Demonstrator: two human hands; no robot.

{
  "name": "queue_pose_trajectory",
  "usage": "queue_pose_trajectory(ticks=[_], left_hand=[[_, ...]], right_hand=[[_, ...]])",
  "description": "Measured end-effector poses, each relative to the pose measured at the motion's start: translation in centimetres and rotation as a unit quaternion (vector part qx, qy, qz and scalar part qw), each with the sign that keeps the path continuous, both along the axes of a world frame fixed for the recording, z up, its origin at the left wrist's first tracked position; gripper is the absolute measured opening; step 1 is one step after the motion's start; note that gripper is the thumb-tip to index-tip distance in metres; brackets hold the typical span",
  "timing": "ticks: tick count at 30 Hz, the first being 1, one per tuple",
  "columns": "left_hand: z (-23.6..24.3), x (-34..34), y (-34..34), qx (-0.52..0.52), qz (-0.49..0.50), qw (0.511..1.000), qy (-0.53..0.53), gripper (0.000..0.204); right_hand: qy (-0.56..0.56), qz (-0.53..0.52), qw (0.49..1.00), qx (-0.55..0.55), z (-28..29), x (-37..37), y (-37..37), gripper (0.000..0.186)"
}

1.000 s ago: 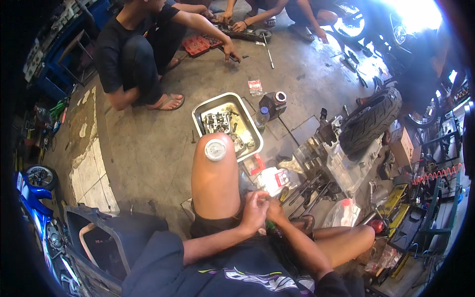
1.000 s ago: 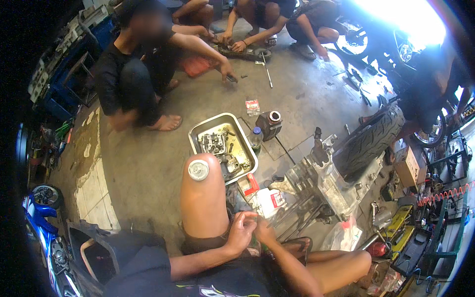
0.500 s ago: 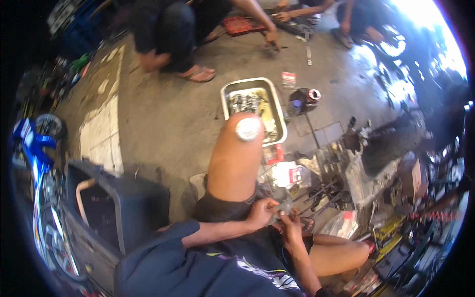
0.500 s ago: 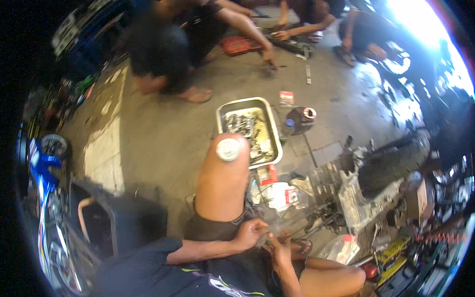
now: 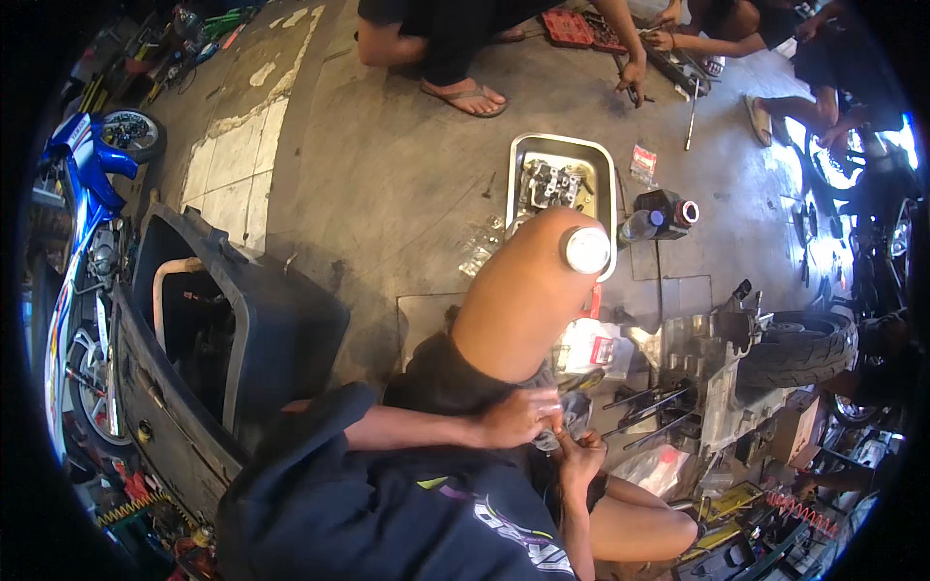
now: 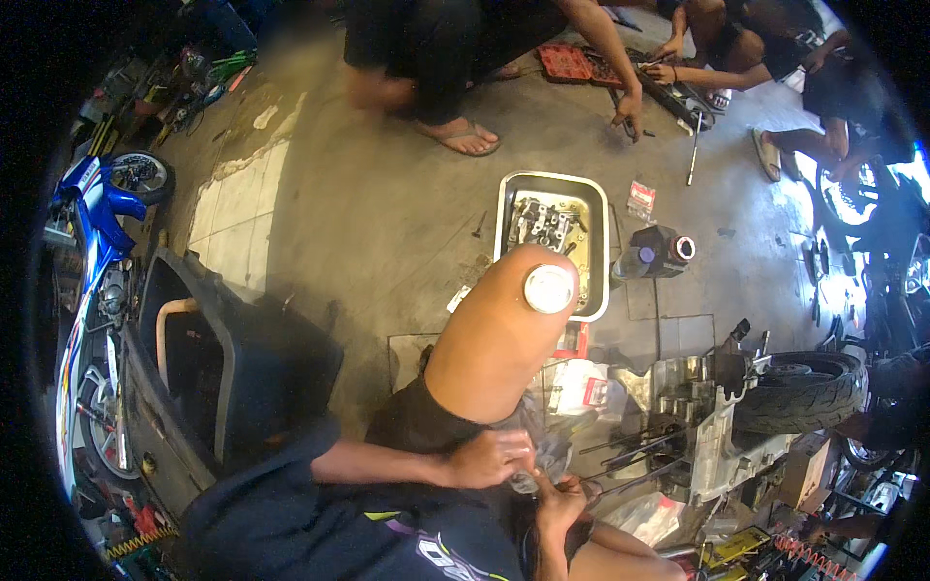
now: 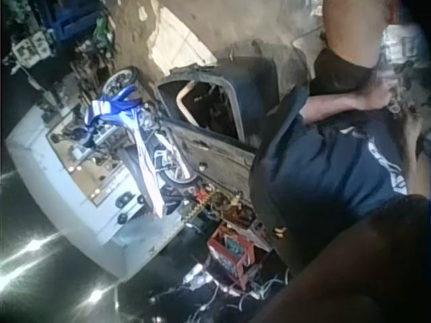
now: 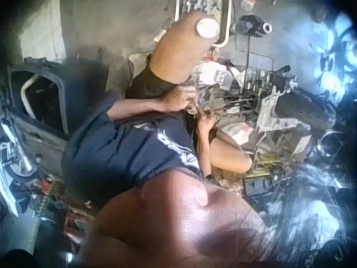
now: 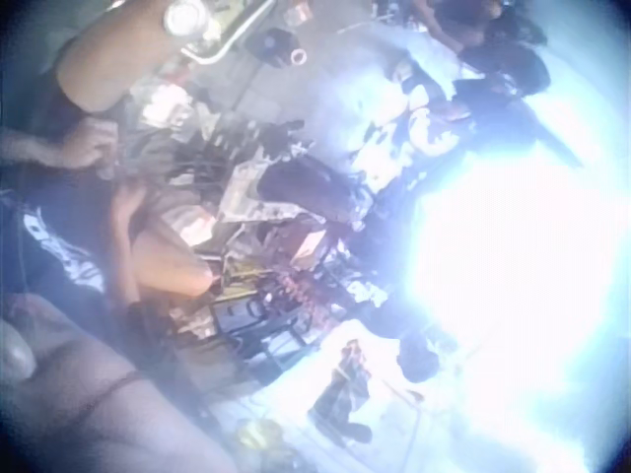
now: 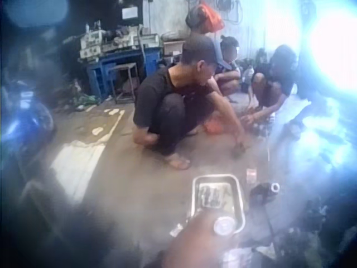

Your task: The person cleans a motorcycle piston by hand, removes a plastic bottle cap, and then prepares and fits a piston ring onto the piston.

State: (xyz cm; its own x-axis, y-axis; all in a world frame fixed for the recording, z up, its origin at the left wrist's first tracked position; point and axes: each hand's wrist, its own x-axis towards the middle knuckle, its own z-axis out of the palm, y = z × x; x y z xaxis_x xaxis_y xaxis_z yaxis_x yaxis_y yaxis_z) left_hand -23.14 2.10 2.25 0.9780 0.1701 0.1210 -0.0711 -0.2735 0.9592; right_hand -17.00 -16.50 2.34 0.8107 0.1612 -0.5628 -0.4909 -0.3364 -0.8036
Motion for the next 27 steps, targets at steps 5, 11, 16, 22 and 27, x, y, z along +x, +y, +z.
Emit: queue_pose_trajectory(ticks=[5, 11, 16, 22, 27], left_hand=[[8.2, 1.7, 12.5, 0.061, 0.338, 0.921, -0.184, 0.012], [-10.3, 0.5, 23.5, 0.198, 0.321, 0.926, 0.027, 0.050], [-19.5, 3.4, 19.0, 0.283, 0.223, 0.911, 0.199, 0.076], [-23.2, 4.2, 19.3, 0.200, 0.148, 0.902, 0.354, 0.076], [-16.0, 3.2, 22.5, 0.247, 0.342, 0.900, 0.111, 0.069]], right_hand=[[-0.046, 0.146, 0.982, -0.106, -4.0, -1.8, -2.9, 0.033], [-0.182, 0.324, 0.913, -0.168, -1.0, -1.6, 0.0, 0.050], [-0.212, 0.354, 0.897, -0.156, -2.7, -1.6, -0.4, 0.047], [-0.191, 0.389, 0.893, -0.120, 2.2, -1.5, 2.6, 0.042], [-0.105, 0.466, 0.878, 0.003, 7.8, -1.1, 4.2, 0.036]])
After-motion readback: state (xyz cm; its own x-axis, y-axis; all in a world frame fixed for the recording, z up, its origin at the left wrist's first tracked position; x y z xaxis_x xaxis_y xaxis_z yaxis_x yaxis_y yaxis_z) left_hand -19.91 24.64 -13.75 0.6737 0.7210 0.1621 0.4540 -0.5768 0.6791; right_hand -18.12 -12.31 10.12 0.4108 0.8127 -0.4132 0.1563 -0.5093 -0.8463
